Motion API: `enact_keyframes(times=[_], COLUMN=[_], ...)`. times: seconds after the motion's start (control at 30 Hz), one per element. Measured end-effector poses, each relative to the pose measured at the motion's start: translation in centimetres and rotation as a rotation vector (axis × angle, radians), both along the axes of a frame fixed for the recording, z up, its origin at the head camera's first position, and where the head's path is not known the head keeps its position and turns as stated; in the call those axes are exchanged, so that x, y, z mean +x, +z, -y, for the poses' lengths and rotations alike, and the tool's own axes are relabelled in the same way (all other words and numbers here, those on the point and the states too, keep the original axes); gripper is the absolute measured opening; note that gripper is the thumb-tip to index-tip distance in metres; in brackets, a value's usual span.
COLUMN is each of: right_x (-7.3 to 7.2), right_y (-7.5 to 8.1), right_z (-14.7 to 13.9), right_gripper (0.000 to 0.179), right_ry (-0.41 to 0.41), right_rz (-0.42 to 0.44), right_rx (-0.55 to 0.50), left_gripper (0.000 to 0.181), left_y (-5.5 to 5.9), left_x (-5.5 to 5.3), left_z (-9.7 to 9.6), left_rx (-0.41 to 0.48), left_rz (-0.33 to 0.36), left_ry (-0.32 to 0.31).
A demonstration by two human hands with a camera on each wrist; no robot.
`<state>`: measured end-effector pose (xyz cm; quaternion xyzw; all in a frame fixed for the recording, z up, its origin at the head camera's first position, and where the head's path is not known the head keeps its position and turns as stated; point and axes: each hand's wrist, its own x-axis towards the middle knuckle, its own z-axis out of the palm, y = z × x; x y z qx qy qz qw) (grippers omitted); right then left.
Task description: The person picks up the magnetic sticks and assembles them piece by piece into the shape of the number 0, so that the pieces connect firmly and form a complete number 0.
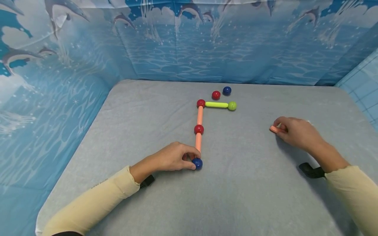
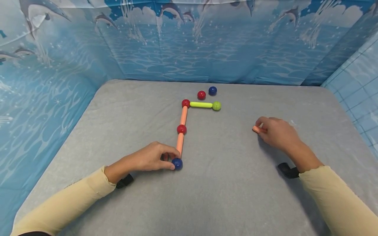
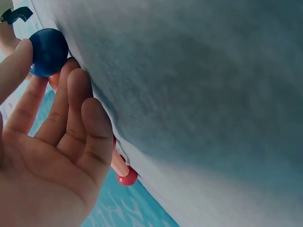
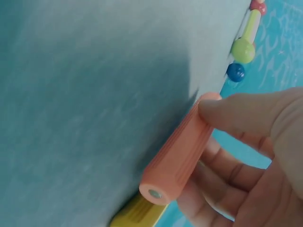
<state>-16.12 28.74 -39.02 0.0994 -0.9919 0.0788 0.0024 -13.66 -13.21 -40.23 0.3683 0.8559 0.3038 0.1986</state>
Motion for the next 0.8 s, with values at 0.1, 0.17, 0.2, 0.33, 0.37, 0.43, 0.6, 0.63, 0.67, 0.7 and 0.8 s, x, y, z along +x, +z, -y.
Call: enact_keyframes(times=[0.1, 0.17, 0.2, 0.33, 0.37, 0.43, 0.6, 0.63, 0.67, 0.7, 0.8], right_x=[0.2, 0.3, 0.5, 1.2, 1.4, 1.9, 2.8, 2.9, 3.0, 3.1, 3.2], right_y=[0.2, 0.4, 0.5, 0.7, 0.7, 0.8, 1.0, 1.1, 1.1, 1.2, 1.2], right_z=[0.7, 1.3, 1.7, 3.6, 4.2, 5.4, 8.5, 9.0, 9.6, 10.0, 11.2], right_gripper=[0.020, 0.019, 0.019, 0.024, 0.025, 0.028, 0.029, 0.029, 0.030, 0.030, 0.030], right_ry=[0.053, 0.102, 0.128, 0.244, 0.268, 0.314, 0.400, 0.413, 0.424, 0.432, 0.458], right_rz=[-0.005, -0.009, -0.008, -0.011, -0.002, 0.014, 0.087, 0.104, 0.121, 0.139, 0.167], right_rx=[-0.033, -0.061, -0.077, -0.127, -0.139, -0.159, -0.199, -0.204, -0.211, -0.220, -0.238], left_gripper=[0.029, 0.028, 0.028, 0.028, 0.029, 0.029, 0.029, 0.029, 0.029, 0.028, 0.028], left_y=[0.0, 0.0, 0.0, 0.0, 0.0, 0.0, -0.1, -0.1, -0.1, -0.1, -0.1], left_x=[-0.1, -0.1, -0.1, -0.1, -0.1, -0.1, 0.0, 0.0, 0.0, -0.1, -0.2], left_z=[0.0, 0.0, 0.0, 0.0, 0.0, 0.0, 0.0, 0.0, 0.0, 0.0, -0.1], left_rx=[0.012, 0.021, 0.024, 0.034, 0.033, 0.032, 0.020, 0.018, 0.015, 0.015, 0.006], left_rz=[0.025, 0.031, 0.034, 0.037, 0.035, 0.030, 0.010, 0.008, 0.005, 0.004, 0.003], left_ry=[0.006, 0.004, 0.004, 0.002, 0.005, 0.006, 0.010, 0.011, 0.012, 0.011, 0.016])
